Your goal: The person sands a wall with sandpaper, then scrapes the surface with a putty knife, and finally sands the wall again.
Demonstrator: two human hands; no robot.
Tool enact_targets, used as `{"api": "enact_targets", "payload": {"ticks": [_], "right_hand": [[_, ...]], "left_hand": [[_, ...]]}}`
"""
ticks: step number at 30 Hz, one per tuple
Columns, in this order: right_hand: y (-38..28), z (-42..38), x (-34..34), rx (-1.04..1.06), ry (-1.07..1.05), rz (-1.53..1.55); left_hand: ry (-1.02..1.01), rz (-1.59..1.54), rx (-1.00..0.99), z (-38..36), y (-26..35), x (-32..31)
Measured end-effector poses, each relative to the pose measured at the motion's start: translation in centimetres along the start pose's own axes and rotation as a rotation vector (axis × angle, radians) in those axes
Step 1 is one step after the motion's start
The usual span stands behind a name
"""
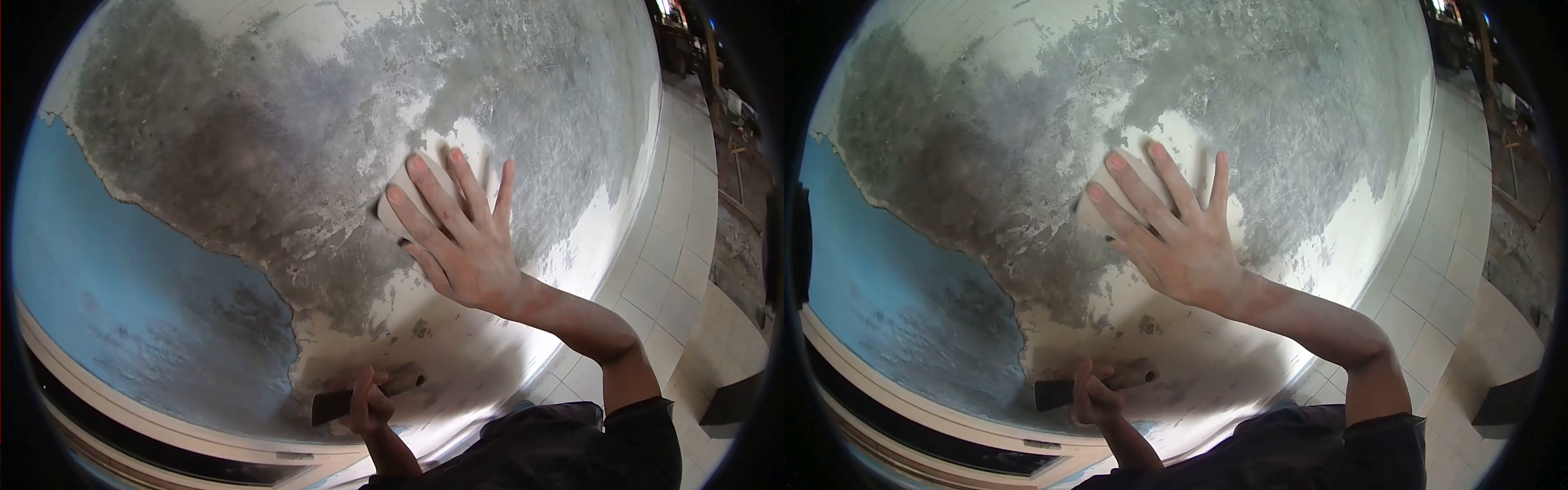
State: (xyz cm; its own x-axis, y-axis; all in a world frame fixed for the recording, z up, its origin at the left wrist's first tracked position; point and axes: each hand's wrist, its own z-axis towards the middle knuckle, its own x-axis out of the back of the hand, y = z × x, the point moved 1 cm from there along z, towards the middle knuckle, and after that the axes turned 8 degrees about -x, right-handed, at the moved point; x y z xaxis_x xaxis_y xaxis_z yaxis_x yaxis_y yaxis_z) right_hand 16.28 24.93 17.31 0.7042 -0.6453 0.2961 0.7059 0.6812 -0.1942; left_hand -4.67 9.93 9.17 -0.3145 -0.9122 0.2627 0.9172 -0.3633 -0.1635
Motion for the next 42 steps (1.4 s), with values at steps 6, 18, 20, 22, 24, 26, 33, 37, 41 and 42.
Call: {"api": "enact_targets", "payload": {"ticks": [6, 18, 20, 22, 24, 26, 33, 37, 41, 42], "right_hand": [[-1.3, -1.8, 0.9, -0.077, -0.108, -0.048], [-1.5, -1.8, 0.3, -0.118, -0.138, -0.098], [-1.5, -2.6, 0.2, -0.098, -0.144, -0.117], [-1.6, -1.1, 0.7, -0.112, -0.122, -0.139], [-1.4, 1.5, 1.2, -0.136, -0.083, -0.142], [-1.8, 2.8, 0.9, -0.146, -0.044, -0.115], [-2.7, -1.5, -0.3, -0.05, -0.111, 0.018], [-2.5, 2.1, 0.9, -0.082, -0.103, -0.021], [-2.8, 1.8, 0.0, -0.087, 0.007, 0.042], [-2.9, 0.7, -0.3, -0.077, 0.003, 0.084]], "left_hand": [[0.076, 0.094, -0.069, 0.8, 0.2, 0.2], [0.152, 0.073, -0.072, -0.7, -0.4, 0.7], [0.145, 0.073, -0.082, -0.6, -0.4, 0.7], [0.148, 0.072, -0.021, -1.1, -0.3, 0.8], [0.158, 0.06, 0.013, -1.4, -0.2, 0.7], [0.17, 0.052, 0.022, -1.2, -0.1, 0.7], [0.187, 0.086, 0.01, -0.6, 0.1, 0.4], [0.184, 0.084, -0.066, -0.6, -0.5, 0.7], [0.156, 0.052, -0.023, -0.1, 0.0, 0.6], [0.16, 0.055, -0.009, -0.3, 0.0, 0.6]]}}
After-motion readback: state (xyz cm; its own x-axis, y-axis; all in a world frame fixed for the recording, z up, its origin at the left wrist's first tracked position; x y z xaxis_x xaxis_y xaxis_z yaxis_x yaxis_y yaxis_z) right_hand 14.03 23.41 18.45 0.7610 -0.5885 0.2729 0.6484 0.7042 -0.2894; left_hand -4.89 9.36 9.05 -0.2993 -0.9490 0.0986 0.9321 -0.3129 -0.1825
